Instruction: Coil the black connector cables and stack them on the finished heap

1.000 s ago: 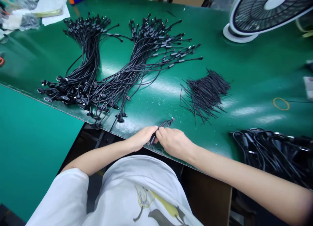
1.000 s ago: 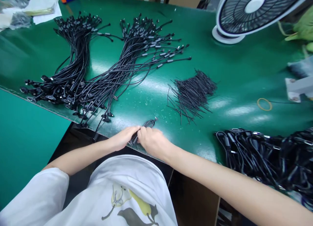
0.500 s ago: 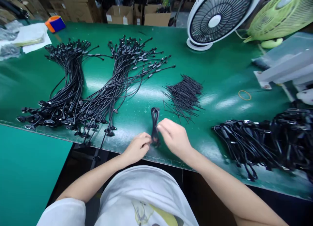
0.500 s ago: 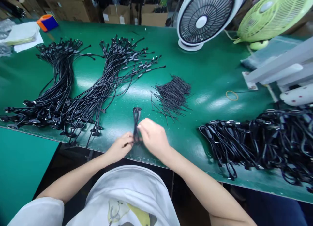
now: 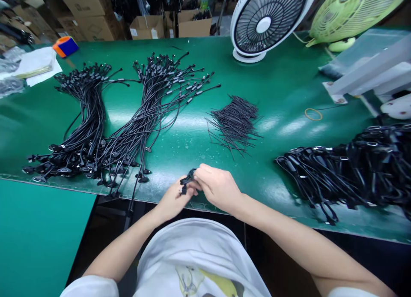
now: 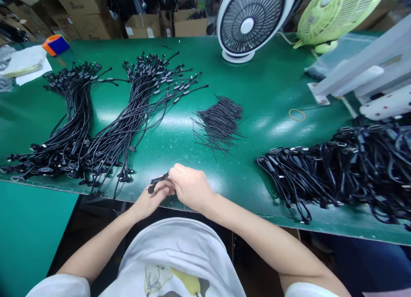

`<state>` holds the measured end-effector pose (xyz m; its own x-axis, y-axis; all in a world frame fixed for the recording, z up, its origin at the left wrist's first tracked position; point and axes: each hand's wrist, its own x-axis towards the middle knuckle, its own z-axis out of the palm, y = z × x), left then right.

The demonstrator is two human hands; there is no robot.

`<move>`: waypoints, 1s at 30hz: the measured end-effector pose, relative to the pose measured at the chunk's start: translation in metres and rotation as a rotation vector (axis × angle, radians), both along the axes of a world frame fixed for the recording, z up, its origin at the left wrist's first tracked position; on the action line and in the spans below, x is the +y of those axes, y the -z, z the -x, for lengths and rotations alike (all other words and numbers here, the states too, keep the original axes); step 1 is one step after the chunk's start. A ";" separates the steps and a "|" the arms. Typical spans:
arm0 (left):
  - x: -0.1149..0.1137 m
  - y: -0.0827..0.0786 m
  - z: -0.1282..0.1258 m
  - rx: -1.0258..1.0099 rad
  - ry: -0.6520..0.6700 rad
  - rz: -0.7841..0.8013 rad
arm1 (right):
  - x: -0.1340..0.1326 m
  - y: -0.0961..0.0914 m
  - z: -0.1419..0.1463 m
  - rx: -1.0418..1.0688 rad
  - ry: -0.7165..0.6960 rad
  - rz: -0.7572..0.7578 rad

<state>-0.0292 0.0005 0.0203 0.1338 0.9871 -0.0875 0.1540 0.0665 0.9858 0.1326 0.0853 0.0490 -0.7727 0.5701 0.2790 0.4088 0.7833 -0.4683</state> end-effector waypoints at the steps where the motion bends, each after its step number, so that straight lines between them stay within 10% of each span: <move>1: 0.002 0.002 0.001 -0.108 -0.030 0.092 | -0.003 -0.002 -0.001 0.018 -0.023 0.052; 6: 0.007 -0.006 0.012 -0.182 -0.018 0.120 | -0.008 0.000 -0.001 0.116 -0.097 0.480; 12: 0.000 -0.014 0.007 0.199 -0.021 -0.181 | -0.011 0.012 0.000 0.377 0.052 1.664; 14: -0.001 -0.012 0.002 0.174 -0.041 -0.197 | -0.014 0.015 0.000 0.443 0.034 1.851; 17: -0.003 -0.007 -0.004 0.091 -0.095 -0.098 | -0.016 0.025 0.000 0.428 0.097 1.733; 24: -0.004 -0.004 -0.010 -0.020 -0.193 0.099 | -0.007 0.031 -0.016 0.235 0.261 0.946; 30: 0.007 -0.004 -0.015 -0.367 -0.172 0.254 | -0.005 0.014 -0.025 0.465 0.166 0.964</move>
